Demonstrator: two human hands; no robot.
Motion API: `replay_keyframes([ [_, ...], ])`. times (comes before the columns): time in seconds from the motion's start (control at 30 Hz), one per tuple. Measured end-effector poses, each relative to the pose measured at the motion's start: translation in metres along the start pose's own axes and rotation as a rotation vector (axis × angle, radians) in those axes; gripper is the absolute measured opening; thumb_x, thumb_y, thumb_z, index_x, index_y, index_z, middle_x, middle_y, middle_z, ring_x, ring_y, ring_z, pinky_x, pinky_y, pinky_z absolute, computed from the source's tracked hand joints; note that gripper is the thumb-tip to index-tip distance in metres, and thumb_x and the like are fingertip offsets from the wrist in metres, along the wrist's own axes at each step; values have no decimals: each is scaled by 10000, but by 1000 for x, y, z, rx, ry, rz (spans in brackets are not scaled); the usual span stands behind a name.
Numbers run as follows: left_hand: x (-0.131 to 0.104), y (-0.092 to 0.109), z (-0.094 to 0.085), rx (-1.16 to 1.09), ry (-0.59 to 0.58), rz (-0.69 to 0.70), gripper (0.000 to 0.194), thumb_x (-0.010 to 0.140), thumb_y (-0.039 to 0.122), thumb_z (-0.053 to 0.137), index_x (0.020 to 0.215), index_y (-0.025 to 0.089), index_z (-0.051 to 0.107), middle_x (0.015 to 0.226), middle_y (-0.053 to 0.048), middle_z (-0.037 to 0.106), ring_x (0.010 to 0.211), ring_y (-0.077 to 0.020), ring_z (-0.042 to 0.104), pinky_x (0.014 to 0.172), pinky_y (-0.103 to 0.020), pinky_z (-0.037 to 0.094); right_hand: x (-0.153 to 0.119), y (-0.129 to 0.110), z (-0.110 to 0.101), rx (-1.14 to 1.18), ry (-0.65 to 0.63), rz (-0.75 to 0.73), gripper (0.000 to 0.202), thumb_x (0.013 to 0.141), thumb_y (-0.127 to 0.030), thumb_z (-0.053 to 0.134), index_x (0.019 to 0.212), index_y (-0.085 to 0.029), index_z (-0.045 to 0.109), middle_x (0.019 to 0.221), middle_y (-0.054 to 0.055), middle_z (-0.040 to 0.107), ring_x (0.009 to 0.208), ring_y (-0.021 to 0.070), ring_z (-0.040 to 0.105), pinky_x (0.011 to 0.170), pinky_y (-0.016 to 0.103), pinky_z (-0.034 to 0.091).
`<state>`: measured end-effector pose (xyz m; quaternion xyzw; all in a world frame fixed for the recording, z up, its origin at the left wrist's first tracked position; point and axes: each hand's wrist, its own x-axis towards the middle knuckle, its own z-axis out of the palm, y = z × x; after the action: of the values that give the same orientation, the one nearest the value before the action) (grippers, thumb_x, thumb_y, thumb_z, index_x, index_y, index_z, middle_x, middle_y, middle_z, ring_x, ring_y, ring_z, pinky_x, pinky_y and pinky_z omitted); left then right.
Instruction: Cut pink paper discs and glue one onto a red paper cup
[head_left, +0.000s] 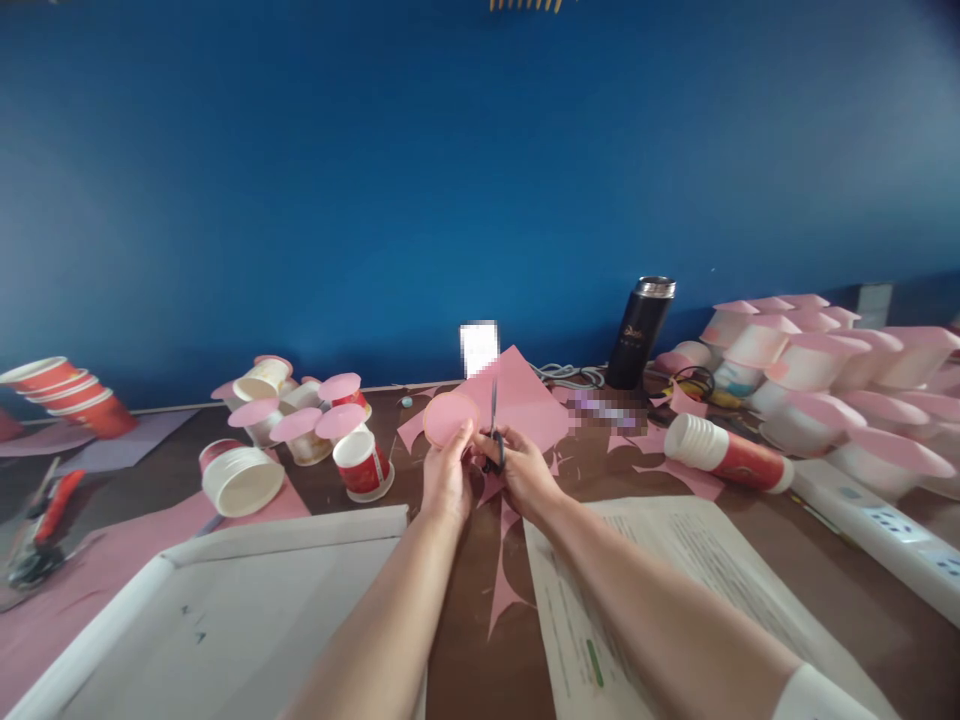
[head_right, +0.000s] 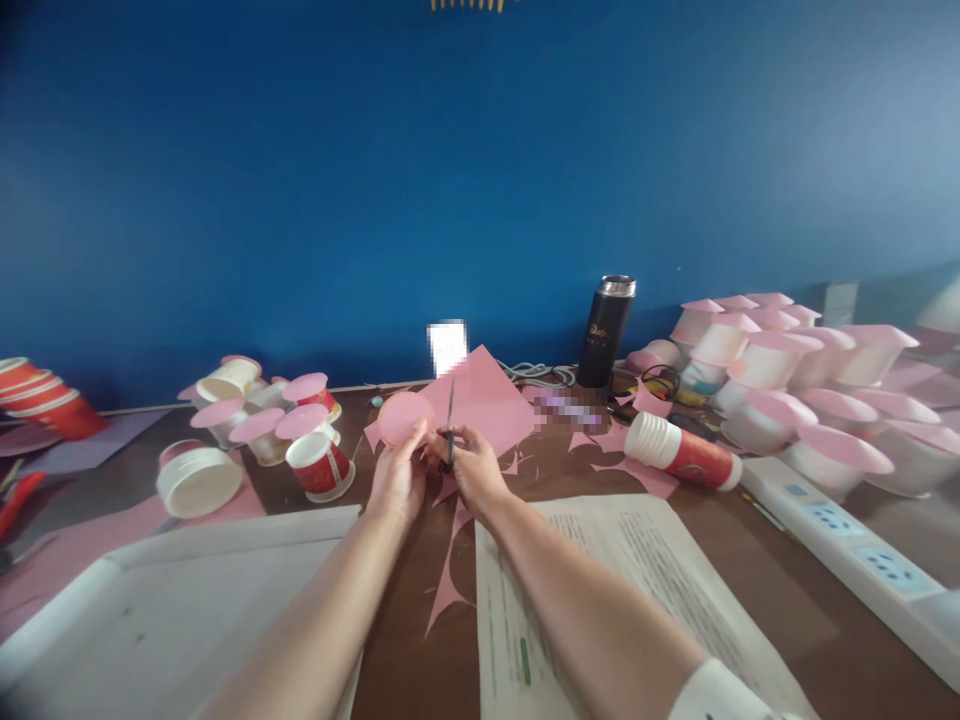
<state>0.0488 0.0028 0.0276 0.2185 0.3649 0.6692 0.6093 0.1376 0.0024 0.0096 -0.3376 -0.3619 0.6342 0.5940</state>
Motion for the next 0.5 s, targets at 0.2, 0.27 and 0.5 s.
replay_keyframes([
  [0.2,16,3,-14,64,41,129,390,570,350,815,823,105,648,693,-27,652,592,-100,596,599,-223,454,-8,-10,1,-29,-111,85,358,667,-429,767,895,-170,671,653,-9,614,542,84,527,443,171,374],
  [0.27,16,2,-14,61,27,133,374,588,353,806,818,100,653,717,-38,663,612,-102,604,605,-217,462,-9,-13,1,-36,-139,112,366,675,-436,761,906,-165,676,652,-8,606,558,91,534,470,183,401],
  [0.5,8,6,-9,62,-74,68,368,625,398,770,781,92,636,617,-22,635,410,-77,509,452,-223,439,-6,-14,-4,-96,-169,153,414,651,-465,774,898,-142,699,704,24,627,613,103,551,518,198,396],
])
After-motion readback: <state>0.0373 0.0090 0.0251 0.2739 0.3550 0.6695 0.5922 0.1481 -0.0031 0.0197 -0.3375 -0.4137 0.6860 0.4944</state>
